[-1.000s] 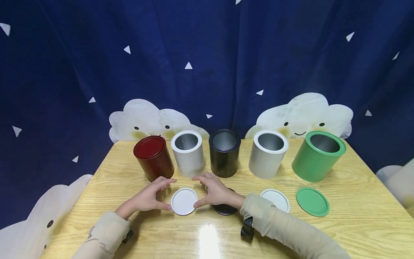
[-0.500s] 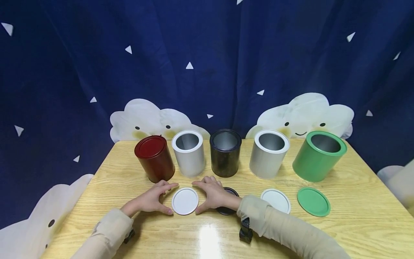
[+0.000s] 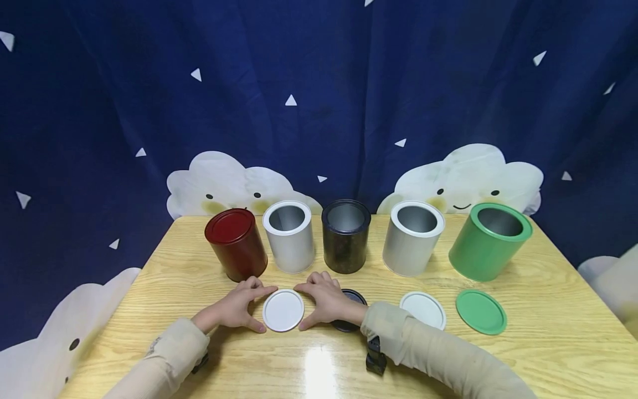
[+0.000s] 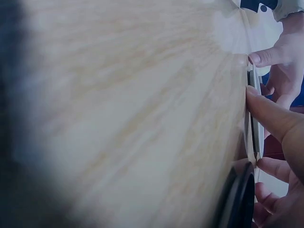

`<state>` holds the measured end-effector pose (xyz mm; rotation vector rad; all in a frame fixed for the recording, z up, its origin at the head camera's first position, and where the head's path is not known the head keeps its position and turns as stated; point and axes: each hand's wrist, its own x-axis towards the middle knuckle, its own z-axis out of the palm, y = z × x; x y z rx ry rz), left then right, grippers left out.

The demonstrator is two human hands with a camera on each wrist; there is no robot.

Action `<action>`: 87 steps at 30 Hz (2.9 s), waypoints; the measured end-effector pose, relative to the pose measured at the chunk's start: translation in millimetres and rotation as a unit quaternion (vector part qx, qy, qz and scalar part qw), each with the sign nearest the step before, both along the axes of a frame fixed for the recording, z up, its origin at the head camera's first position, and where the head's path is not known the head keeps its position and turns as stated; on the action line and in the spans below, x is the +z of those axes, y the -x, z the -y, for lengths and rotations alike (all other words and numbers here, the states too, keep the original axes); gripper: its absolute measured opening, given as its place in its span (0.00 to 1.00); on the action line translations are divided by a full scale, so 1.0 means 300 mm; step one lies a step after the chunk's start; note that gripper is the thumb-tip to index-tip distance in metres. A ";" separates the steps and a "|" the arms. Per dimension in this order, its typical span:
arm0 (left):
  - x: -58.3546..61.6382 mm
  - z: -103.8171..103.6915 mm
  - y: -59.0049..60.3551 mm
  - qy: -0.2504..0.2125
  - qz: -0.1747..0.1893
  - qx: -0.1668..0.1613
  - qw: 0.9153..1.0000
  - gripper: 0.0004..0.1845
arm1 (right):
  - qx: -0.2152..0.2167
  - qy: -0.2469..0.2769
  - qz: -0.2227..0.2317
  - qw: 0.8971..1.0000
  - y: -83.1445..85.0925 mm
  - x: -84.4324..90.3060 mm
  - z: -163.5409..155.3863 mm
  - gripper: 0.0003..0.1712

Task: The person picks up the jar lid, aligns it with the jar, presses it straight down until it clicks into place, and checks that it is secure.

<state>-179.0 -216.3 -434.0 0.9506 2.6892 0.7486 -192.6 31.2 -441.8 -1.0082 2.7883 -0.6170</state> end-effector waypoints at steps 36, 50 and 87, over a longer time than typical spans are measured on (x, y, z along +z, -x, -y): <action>0.020 -0.020 -0.015 -0.015 -0.006 0.003 1.000 0.42 | 0.059 0.065 0.018 0.996 0.009 0.008 -0.022 0.42; 0.059 -0.030 -0.015 -0.041 -0.034 0.002 0.999 0.40 | 0.085 0.122 0.003 0.989 0.024 0.048 -0.050 0.41; 0.193 -0.037 0.013 -0.176 -0.071 -0.009 0.982 0.39 | 0.090 0.188 0.005 0.978 0.043 0.224 -0.093 0.41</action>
